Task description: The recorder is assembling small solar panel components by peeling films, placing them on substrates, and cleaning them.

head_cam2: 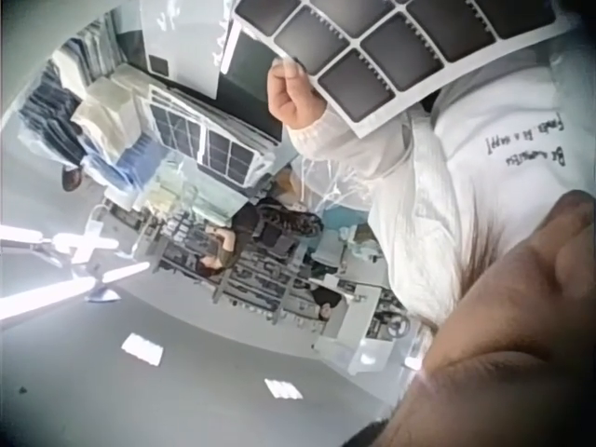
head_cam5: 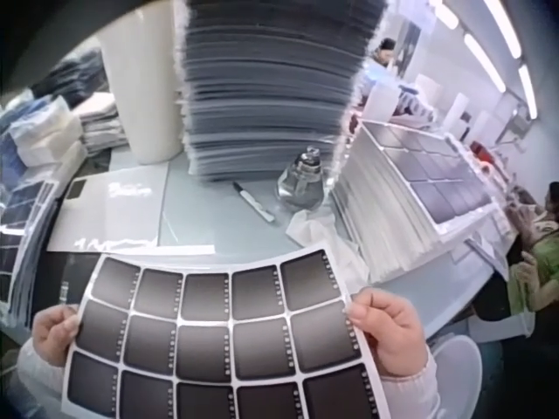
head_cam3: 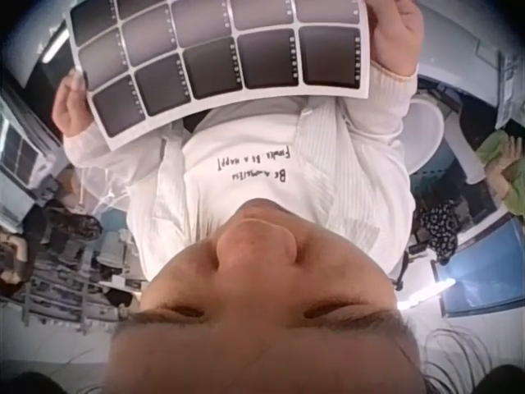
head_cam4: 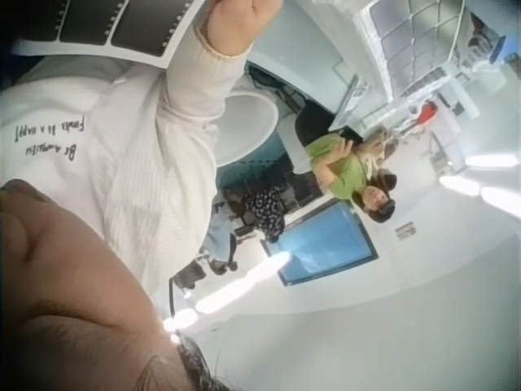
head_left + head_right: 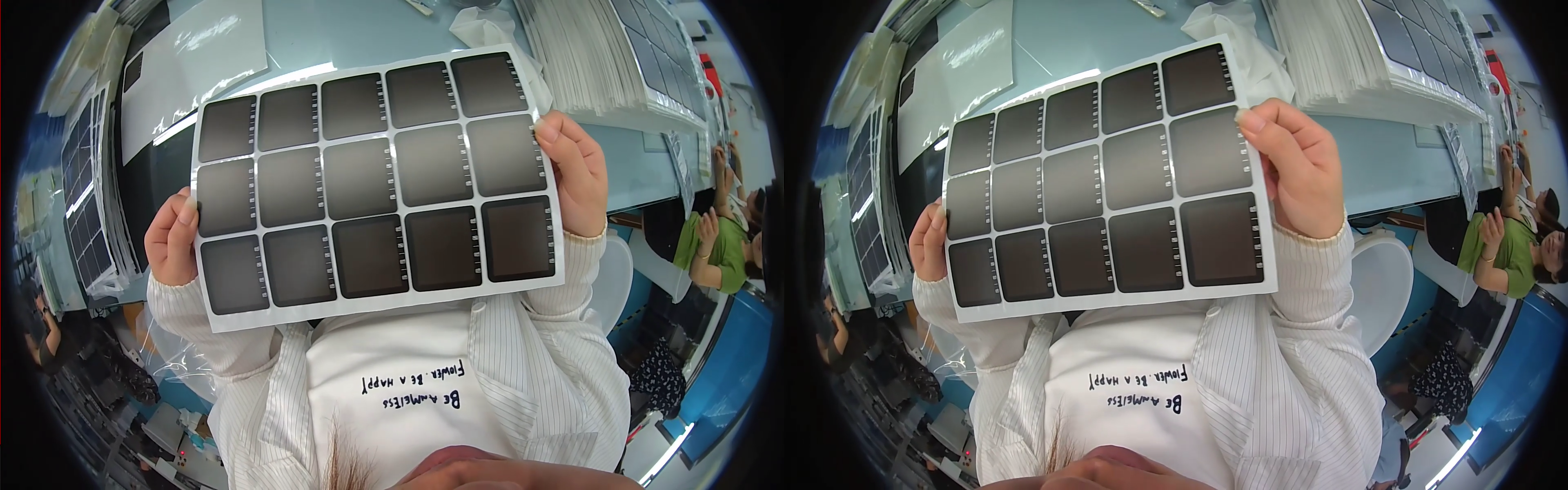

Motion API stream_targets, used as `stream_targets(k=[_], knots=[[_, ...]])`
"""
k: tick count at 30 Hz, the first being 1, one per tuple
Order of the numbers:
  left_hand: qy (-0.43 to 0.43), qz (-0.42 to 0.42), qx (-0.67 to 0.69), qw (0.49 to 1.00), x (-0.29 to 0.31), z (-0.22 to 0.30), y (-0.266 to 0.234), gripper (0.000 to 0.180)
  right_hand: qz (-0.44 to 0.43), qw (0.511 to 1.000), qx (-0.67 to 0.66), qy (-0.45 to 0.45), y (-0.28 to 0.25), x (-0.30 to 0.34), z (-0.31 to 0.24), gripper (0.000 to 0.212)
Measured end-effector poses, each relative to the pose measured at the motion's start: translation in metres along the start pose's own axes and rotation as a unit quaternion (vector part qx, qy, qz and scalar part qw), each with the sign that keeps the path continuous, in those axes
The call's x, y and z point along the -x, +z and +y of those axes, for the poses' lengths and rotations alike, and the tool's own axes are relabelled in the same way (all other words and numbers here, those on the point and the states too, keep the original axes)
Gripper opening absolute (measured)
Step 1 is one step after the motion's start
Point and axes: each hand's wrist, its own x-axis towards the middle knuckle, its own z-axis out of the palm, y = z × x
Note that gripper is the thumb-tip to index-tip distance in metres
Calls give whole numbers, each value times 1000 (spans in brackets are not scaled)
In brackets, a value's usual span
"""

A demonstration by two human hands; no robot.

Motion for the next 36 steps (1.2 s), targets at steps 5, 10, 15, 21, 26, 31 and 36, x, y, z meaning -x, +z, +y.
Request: stream_targets(k=[5, 10, 15, 21, 26, 31, 36], knots=[[11, -14, 18, 1000, -5, 1, 14, 23, 4, 1000, -23, -19, 0, 5, -7, 12], [7, -13, -12, 1000, -2, 7, 21, 24, 30, 999, -16, -22, -7, 7, -10, 15], [7, -32, -2, 999, -3, 9, 19, 22, 48, 998, -17, -46, -5, 13, -16, 16], [25, -46, 15, 999, -1, 6, 18, 22, 34, 998, -5, -60, -3, 12, -19, 17], [119, 17, -62, 991, 8, 19, 27, 18, 24, 984, 83, -154, 3, 11, -22, 16], [268, 74, -216, 936, 6, 31, 30, 14, 9, 922, 265, -283, 4, 10, -29, 9], [362, 144, -287, 875, -1, 46, 33, 14, 27, 889, 271, -369, 7, 0, -34, 10]])
